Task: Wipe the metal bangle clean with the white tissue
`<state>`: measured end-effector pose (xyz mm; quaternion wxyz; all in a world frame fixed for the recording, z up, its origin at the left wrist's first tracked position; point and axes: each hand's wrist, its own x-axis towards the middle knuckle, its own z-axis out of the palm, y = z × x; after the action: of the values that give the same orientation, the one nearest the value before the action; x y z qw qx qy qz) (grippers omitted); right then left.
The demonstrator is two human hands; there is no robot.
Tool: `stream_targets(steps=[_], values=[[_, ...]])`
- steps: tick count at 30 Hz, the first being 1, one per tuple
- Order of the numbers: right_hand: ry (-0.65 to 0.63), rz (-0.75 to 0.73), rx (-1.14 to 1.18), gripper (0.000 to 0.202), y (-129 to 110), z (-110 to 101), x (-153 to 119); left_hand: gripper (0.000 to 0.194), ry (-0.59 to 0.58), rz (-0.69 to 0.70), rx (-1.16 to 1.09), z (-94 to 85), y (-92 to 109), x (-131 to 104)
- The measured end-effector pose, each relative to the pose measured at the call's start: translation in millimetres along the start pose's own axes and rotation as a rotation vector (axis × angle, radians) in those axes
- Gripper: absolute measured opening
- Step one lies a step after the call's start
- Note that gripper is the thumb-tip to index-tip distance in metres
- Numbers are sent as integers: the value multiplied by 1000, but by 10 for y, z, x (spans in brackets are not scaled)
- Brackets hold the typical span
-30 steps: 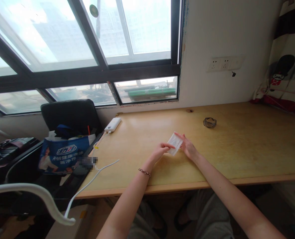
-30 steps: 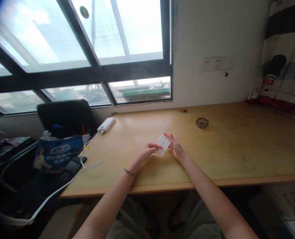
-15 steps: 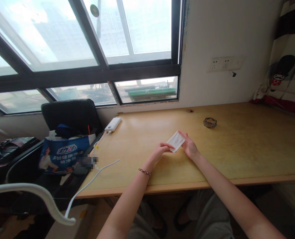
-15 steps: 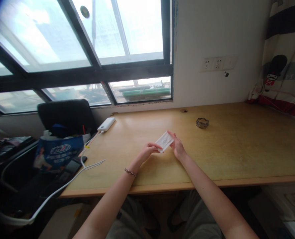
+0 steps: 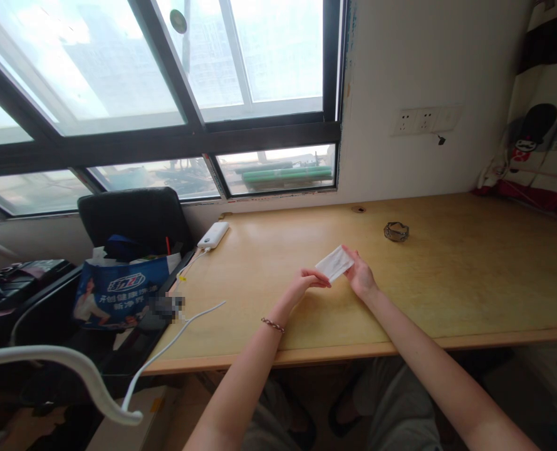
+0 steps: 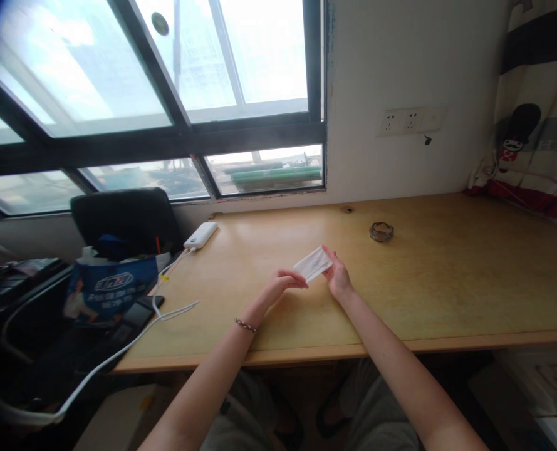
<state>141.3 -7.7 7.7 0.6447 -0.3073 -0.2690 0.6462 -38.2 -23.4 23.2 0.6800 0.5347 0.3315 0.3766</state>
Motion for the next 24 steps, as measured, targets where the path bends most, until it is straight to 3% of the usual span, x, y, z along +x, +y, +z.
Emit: stream_targets(steps=[8, 15, 20, 24], values=[[2, -14, 106, 27, -65, 38, -21, 20, 20, -112, 5, -40, -47, 76], [-102, 0, -34, 32, -46, 97, -96, 50, 152, -81, -176, -30, -99, 151], [-186, 5, -178, 37, -21, 159, -180, 44, 119, -58, -57, -30, -86, 109], [-166, -2, -221, 40, -26, 158, -172, 42, 155, -59, 3, -34, -78, 99]])
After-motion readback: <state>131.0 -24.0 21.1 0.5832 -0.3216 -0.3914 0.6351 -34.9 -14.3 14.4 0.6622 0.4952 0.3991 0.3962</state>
